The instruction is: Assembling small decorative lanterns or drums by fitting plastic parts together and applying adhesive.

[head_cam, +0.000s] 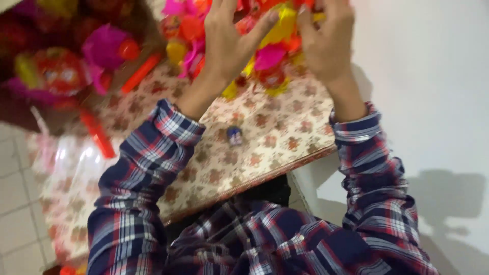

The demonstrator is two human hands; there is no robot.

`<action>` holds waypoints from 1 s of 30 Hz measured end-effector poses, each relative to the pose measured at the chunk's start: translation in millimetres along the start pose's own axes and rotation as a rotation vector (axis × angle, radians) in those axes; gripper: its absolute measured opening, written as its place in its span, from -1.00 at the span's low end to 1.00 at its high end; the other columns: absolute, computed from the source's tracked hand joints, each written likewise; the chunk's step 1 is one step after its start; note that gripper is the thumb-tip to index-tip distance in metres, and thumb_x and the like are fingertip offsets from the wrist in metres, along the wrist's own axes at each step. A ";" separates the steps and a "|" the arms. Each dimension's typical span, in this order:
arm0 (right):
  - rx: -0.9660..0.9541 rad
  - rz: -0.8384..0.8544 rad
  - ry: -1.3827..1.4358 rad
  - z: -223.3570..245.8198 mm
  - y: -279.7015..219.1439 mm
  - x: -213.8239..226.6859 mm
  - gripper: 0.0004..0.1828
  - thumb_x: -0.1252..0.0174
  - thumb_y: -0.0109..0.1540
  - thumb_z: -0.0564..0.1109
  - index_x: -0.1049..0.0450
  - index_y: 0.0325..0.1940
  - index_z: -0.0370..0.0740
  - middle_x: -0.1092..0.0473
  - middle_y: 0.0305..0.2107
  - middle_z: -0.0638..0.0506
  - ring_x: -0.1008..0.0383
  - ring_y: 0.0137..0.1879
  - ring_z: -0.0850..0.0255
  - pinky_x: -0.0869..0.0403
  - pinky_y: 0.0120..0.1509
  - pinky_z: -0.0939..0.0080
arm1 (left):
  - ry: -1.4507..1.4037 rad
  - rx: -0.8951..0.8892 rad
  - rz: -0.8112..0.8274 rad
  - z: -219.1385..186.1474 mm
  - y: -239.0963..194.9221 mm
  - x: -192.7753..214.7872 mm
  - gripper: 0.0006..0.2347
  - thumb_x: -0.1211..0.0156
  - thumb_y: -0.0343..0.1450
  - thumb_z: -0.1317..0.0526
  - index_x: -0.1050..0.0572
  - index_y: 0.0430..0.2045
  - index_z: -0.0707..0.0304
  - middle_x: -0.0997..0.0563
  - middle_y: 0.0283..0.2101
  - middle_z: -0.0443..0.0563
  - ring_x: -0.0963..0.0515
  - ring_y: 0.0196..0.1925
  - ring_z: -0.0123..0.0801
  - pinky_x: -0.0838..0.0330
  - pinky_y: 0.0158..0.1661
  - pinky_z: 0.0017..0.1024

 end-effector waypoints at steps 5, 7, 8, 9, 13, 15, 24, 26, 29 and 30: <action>-0.061 0.084 -0.261 -34.5 -3.1 -10.4 -0.60 0.12 0.52 -0.21 -0.21 0.47 -0.16 -0.35 0.33 -0.18 -0.36 0.41 -0.12 -0.26 0.45 -0.17 | 0.370 0.103 0.067 34.6 2.7 -32.6 -0.37 -0.25 0.52 -0.22 -0.25 0.32 0.22 -0.45 0.30 0.05 -0.33 0.35 -0.12 -0.39 0.34 -0.14; -0.054 0.044 -0.400 -41.1 -2.3 -12.4 -0.60 0.06 0.50 -0.18 -0.28 0.44 -0.14 -0.36 0.31 -0.13 -0.31 0.38 -0.07 -0.25 0.38 -0.14 | 0.398 0.109 0.101 36.2 5.1 -38.0 -0.37 -0.19 0.56 -0.22 -0.19 0.37 0.20 -0.35 0.37 0.06 -0.27 0.42 -0.12 -0.32 0.41 -0.10; -0.054 0.010 -0.530 -43.5 -4.7 -13.0 -0.61 0.00 0.47 -0.14 -0.36 0.41 -0.12 -0.38 0.30 -0.07 -0.27 0.34 -0.02 -0.24 0.30 -0.11 | 0.430 0.126 0.139 38.2 2.8 -41.7 -0.37 -0.12 0.60 -0.22 -0.12 0.42 0.17 -0.25 0.43 0.06 -0.21 0.49 -0.11 -0.26 0.47 -0.05; -0.052 0.006 -0.532 -45.8 -5.3 -13.0 -0.61 0.00 0.47 -0.14 -0.36 0.41 -0.12 -0.38 0.30 -0.07 -0.27 0.34 -0.02 -0.24 0.30 -0.11 | 0.429 0.122 0.138 42.1 3.5 -45.1 -0.37 -0.12 0.60 -0.22 -0.12 0.42 0.17 -0.25 0.43 0.06 -0.21 0.49 -0.11 -0.26 0.47 -0.05; -0.214 0.111 -0.343 -65.3 -16.2 -27.7 -0.47 0.34 0.55 0.11 -0.10 0.57 -0.04 -0.09 0.50 -0.08 0.09 0.65 -0.06 0.08 0.69 -0.29 | 0.399 0.165 0.166 53.9 -2.4 -52.3 -0.34 -0.01 0.64 -0.25 0.06 0.51 0.06 -0.11 0.54 0.07 -0.14 0.62 -0.13 -0.08 0.58 0.01; -0.255 0.099 -0.248 -69.3 -22.2 -34.1 -0.37 0.49 0.54 0.28 -0.03 0.62 0.01 0.00 0.56 -0.02 0.17 0.70 -0.01 0.13 0.77 -0.27 | 0.393 0.192 0.190 55.3 -8.1 -51.3 -0.31 -0.04 0.62 -0.27 0.08 0.51 0.09 -0.05 0.57 0.10 -0.07 0.66 -0.12 0.05 0.64 0.07; -0.206 0.010 -0.281 -67.5 -37.8 -45.0 -0.39 0.37 0.58 0.31 0.16 0.69 0.17 0.21 0.64 0.11 0.35 0.79 0.11 0.19 0.91 -0.27 | 0.155 0.179 0.148 47.8 -21.4 -45.2 -0.28 -0.31 0.67 -0.08 0.15 0.55 -0.06 0.08 0.62 0.02 0.00 0.72 -0.12 -0.12 0.70 -0.01; -0.156 0.017 -0.335 -60.6 -34.9 -46.1 -0.50 0.29 0.58 0.17 0.02 0.62 0.17 0.09 0.59 0.08 0.31 0.74 0.07 0.20 0.86 -0.25 | 0.202 0.127 0.153 49.1 -21.8 -53.7 -0.34 -0.32 0.70 -0.01 0.12 0.54 -0.38 0.08 0.60 0.04 -0.17 0.65 0.00 -0.52 0.51 -0.01; -0.180 0.049 -0.377 -60.9 -22.9 -42.6 -0.53 0.26 0.58 0.11 -0.08 0.57 0.04 -0.03 0.52 0.01 0.17 0.67 0.00 0.11 0.76 -0.30 | 0.340 0.125 0.134 52.1 -9.8 -59.4 -0.42 -0.31 0.64 -0.03 -0.02 0.44 -0.12 -0.23 0.44 0.03 -0.36 0.49 -0.14 -0.36 0.48 -0.01; -0.182 0.044 -0.381 -63.6 -21.1 -41.8 -0.53 0.26 0.58 0.11 -0.08 0.57 0.04 -0.03 0.52 0.01 0.17 0.67 0.00 0.11 0.76 -0.30 | 0.336 0.120 0.137 52.8 -7.2 -59.4 -0.42 -0.31 0.64 -0.03 -0.02 0.44 -0.12 -0.23 0.44 0.03 -0.36 0.49 -0.14 -0.36 0.48 -0.01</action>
Point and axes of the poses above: each hand's wrist, its own y-axis towards the middle knuckle, its own x-axis out of the back of the hand, z = x × y, the point moved 9 cm from there along y, towards the middle knuckle
